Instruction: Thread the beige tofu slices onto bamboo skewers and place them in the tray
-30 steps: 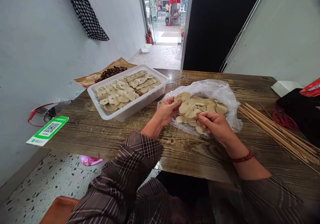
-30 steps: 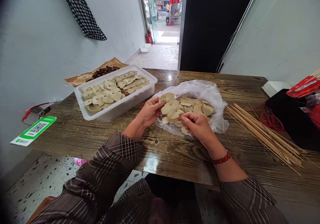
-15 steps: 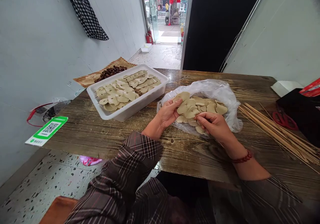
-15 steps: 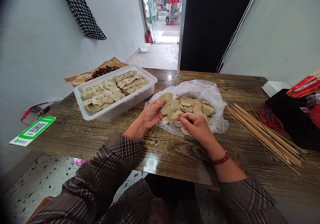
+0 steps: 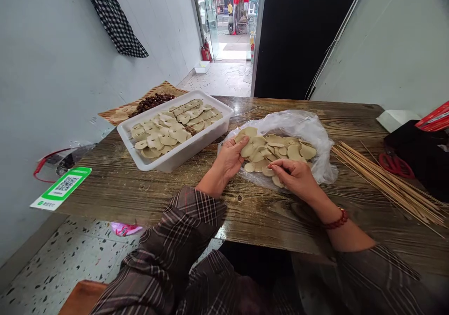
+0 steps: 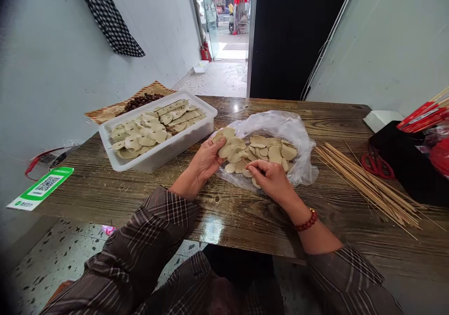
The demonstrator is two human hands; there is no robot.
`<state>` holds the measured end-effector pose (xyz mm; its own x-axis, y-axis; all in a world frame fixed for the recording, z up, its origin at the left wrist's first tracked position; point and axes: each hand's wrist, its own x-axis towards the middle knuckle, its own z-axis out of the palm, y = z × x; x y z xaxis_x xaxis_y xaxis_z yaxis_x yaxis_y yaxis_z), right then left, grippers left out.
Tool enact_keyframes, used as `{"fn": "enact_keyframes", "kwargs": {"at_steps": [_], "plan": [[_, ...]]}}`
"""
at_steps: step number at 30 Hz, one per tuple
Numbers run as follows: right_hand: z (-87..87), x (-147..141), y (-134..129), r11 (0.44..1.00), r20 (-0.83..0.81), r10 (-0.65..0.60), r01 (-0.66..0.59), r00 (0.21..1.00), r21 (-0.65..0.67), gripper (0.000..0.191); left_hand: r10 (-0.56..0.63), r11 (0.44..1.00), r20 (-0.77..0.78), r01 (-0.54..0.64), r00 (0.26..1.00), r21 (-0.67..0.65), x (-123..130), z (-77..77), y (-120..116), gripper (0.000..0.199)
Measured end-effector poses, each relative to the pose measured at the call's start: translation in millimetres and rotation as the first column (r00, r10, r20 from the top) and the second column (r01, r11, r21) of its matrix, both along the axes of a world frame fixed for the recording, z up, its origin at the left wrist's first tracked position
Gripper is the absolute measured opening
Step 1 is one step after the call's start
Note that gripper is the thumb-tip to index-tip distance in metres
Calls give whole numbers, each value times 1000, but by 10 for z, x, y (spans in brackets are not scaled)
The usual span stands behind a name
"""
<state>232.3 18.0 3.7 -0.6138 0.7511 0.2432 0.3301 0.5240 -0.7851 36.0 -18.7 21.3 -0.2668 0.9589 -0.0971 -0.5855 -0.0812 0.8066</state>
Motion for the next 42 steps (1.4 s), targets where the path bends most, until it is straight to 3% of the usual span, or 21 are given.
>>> {"fn": "enact_keyframes", "kwargs": {"at_steps": [19,23,26,28,29,30,32,34,36,39,42], "plan": [[-3,-30,19,997,-81,-48,43,996,-62,31,-152,988,-48,153,987,15,107,-80,29,33],[19,23,62,983,-181,-151,129,972,-129,31,-48,999,-186,48,981,-3,-86,-20,20,35],[33,71,108,961,-255,-241,193,936,-200,32,85,996,-388,-73,918,46,-239,-16,27,32],[35,92,134,951,-280,-269,207,922,-230,32,124,992,-582,-100,804,73,-303,-45,42,24],[33,99,144,948,-285,-276,211,918,-239,32,128,992,-695,-102,707,80,-321,-65,51,19],[29,103,153,946,-289,-281,214,915,-243,32,124,992,-806,-100,578,82,-330,-85,58,14],[14,106,167,945,-290,-285,217,914,-244,32,97,993,-965,-96,244,75,-328,-117,63,10],[-7,106,180,946,-292,-285,219,913,-240,32,52,995,-996,-82,-73,58,-315,-133,55,16],[-28,106,192,948,-291,-280,217,915,-233,33,1,998,-963,-61,-268,18,-302,-138,39,21],[-50,111,207,954,-285,-267,210,921,-215,33,-56,998,-927,-46,-371,-42,-292,-140,21,24],[-54,117,208,958,-273,-256,205,927,-199,32,-45,999,-939,-35,-341,-35,-286,-147,27,20]]}}
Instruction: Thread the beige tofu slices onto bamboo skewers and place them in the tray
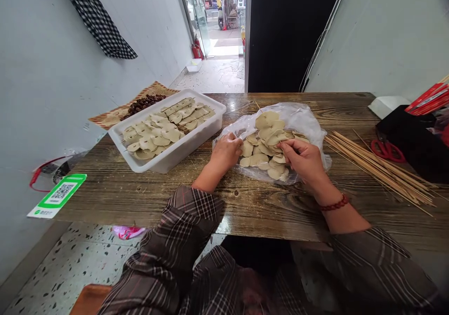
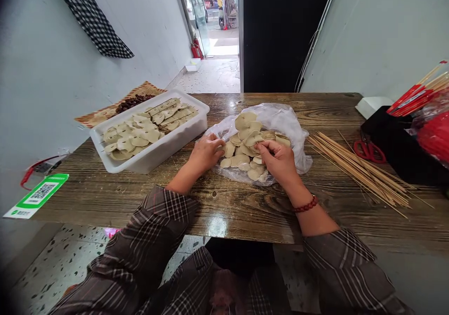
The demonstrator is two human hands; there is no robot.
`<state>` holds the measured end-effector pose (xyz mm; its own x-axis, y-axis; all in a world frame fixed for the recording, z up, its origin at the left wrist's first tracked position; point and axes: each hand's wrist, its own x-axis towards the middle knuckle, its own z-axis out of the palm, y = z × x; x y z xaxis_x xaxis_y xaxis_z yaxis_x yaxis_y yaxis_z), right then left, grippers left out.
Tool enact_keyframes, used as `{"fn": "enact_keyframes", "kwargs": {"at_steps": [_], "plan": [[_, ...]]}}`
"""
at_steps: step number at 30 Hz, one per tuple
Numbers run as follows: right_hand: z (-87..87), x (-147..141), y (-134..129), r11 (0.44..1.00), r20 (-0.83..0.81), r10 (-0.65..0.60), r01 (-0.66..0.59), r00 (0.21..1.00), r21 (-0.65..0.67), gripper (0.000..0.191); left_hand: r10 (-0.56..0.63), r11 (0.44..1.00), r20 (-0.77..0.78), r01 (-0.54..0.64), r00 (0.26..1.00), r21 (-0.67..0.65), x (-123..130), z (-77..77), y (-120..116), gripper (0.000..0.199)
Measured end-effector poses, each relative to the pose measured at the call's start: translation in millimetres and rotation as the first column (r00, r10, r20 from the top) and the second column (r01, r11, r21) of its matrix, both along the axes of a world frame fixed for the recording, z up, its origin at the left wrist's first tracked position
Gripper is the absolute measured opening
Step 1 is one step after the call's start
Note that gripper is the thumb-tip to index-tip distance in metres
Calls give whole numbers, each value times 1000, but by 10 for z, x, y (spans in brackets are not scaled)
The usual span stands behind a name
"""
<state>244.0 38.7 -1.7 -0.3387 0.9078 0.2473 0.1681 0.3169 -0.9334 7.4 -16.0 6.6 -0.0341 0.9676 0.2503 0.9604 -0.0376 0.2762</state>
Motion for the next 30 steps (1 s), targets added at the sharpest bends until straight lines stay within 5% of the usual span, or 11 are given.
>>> {"fn": "enact_keyframes", "kwargs": {"at_steps": [4,6,9,11,15,21,30], "plan": [[19,-6,-16,1000,4,-2,2,1000,-17,33,13,996,269,-35,963,79,-2,2,34,9],[38,-16,-30,999,2,-4,4,1000,-32,34,14,993,524,-74,852,93,-12,17,46,9],[73,-32,-62,998,-7,10,-11,1000,-58,34,3,989,870,-129,493,70,-36,53,45,11],[88,-37,-86,996,-12,38,-39,999,-85,34,-6,983,971,-177,241,50,-55,75,38,13],[78,-32,-117,980,37,160,-155,986,-122,35,-36,965,998,-259,-44,24,-88,93,36,20],[62,-30,-139,935,210,355,-342,911,-97,37,-64,951,981,-309,-183,5,-107,127,33,18],[84,-43,-163,940,228,342,-329,911,-94,40,-92,938,976,-345,-198,19,-96,166,19,17]]}}
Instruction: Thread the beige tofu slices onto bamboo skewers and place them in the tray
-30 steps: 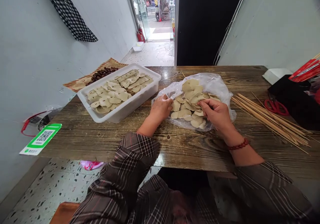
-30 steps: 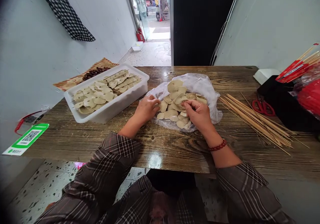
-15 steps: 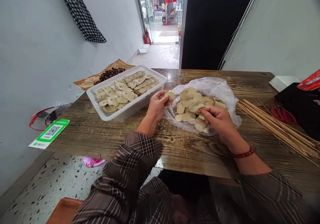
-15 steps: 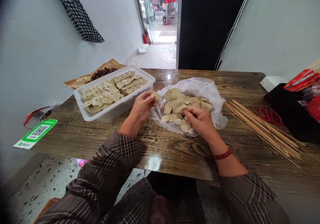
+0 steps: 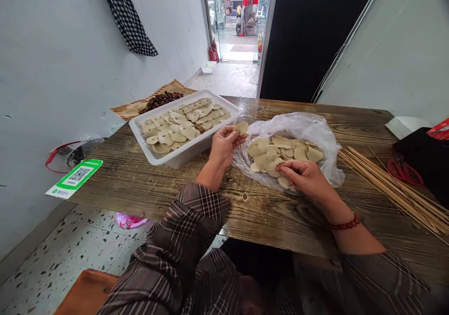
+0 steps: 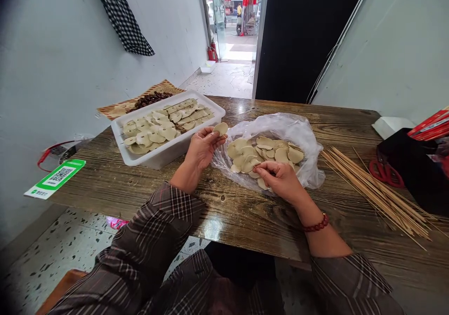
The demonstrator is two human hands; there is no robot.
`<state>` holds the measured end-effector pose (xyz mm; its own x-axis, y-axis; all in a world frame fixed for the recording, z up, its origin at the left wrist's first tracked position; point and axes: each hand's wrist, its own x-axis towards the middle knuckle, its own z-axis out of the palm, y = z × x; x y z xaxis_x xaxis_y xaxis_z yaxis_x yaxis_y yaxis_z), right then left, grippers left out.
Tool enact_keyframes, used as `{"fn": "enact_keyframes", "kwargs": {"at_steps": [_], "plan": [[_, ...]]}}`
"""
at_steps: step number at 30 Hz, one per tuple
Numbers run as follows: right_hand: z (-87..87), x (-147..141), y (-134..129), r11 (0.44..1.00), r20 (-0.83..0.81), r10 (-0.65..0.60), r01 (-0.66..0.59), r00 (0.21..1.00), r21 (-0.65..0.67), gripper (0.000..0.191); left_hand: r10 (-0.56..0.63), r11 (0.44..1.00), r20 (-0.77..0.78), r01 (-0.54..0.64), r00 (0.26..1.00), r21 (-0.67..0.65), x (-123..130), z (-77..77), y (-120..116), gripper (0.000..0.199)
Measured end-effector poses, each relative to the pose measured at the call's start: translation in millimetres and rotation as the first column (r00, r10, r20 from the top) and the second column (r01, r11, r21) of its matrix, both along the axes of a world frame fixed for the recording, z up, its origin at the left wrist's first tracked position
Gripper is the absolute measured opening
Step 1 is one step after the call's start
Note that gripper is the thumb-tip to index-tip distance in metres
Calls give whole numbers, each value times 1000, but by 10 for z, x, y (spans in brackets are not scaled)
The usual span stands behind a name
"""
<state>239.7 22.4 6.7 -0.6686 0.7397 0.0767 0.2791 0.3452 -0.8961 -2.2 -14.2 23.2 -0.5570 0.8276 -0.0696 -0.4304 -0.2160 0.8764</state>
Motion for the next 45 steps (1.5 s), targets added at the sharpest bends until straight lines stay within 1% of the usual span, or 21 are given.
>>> {"fn": "enact_keyframes", "kwargs": {"at_steps": [7,11,15,18,20,22,24,28,31,34,38,42,45], "plan": [[-28,7,18,1000,1,-19,19,1000,4,38,9,1000,-11,-9,1000,2,-1,11,-6,19],[-62,12,29,999,19,-22,21,1000,33,37,13,1000,-54,-12,998,18,-2,8,-5,22],[-84,11,38,998,21,-14,12,1000,69,37,32,999,-136,-26,990,47,-2,-14,9,25],[-94,9,43,997,23,-15,13,1000,79,36,53,997,-235,-39,971,62,16,-30,17,24],[-100,9,47,997,28,-16,13,999,81,36,56,997,-299,-35,953,73,39,-34,16,22],[-106,9,51,997,26,-17,15,1000,79,37,39,997,-330,-16,943,72,59,-33,11,21],[-107,9,54,997,14,-20,19,1000,79,37,17,998,-301,0,953,56,69,-30,5,21],[-76,1,43,996,-1,-22,23,1000,82,36,12,1000,-143,-11,990,12,43,-26,2,23],[-47,-4,32,996,13,-17,15,1000,87,34,1,1000,-71,-2,997,-16,15,-26,9,22],[-43,0,31,995,21,-16,13,1000,95,34,-18,1000,-37,18,999,-17,0,-27,12,21],[-63,12,35,998,14,-9,8,1000,70,36,-37,999,-18,37,999,-9,-9,-29,10,19],[-59,17,30,996,1,-7,7,1000,86,35,-36,999,9,36,999,-33,-21,-32,12,22],[-43,11,21,996,-5,-6,7,1000,89,35,-42,997,36,44,998,-56,-25,-32,14,20]]}}
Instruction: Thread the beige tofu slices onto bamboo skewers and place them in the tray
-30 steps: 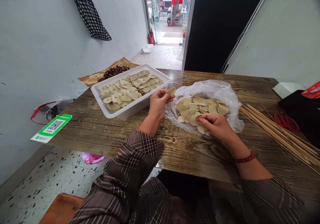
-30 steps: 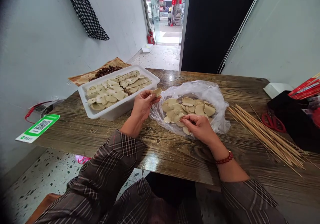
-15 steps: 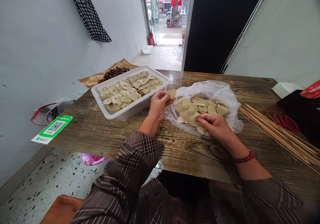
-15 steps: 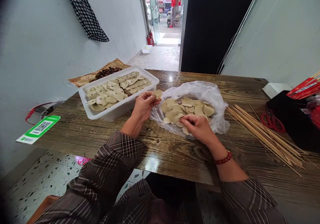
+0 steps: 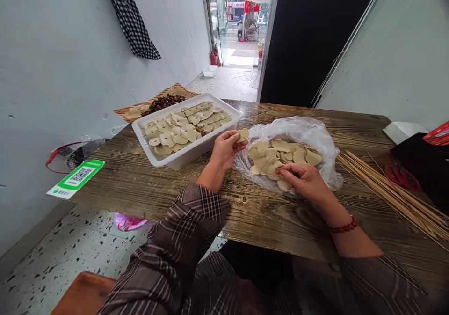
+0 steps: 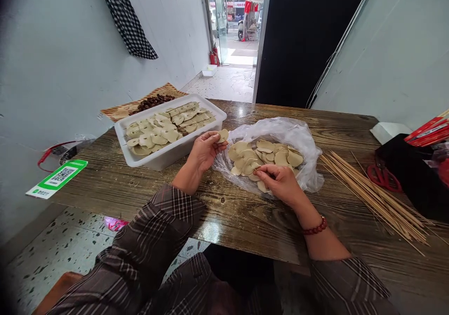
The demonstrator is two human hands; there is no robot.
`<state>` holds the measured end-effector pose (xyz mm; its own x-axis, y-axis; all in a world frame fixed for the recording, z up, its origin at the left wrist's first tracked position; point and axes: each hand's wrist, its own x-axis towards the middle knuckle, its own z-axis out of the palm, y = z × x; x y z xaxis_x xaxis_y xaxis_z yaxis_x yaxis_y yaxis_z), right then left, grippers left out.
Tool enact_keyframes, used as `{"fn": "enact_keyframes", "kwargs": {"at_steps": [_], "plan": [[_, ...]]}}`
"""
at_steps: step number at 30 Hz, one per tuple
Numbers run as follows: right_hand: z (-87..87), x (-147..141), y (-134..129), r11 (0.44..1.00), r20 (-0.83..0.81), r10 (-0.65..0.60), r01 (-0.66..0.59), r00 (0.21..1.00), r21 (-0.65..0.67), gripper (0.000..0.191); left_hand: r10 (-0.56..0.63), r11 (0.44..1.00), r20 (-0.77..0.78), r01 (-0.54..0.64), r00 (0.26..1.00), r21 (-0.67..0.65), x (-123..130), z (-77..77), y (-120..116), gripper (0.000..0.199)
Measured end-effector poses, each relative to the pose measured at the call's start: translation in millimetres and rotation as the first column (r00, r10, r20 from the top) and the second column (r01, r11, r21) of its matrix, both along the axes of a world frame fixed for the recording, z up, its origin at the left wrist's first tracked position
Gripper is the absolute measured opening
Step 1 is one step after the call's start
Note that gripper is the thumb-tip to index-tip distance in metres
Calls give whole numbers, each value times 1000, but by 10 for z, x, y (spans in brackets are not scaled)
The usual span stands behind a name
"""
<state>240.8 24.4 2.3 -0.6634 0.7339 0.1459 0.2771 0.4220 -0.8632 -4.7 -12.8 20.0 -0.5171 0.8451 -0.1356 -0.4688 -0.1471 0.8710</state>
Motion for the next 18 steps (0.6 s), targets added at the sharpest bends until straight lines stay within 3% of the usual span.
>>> {"fn": "enact_keyframes", "kwargs": {"at_steps": [8,18], "plan": [[31,-22,-10,1000,-10,-5,5,1000,-14,36,-48,998,89,50,995,-26,20,8,-19,13],[-5,-15,5,1000,8,-20,20,1000,-4,37,-23,999,-35,24,999,25,50,-18,-7,17]]}}
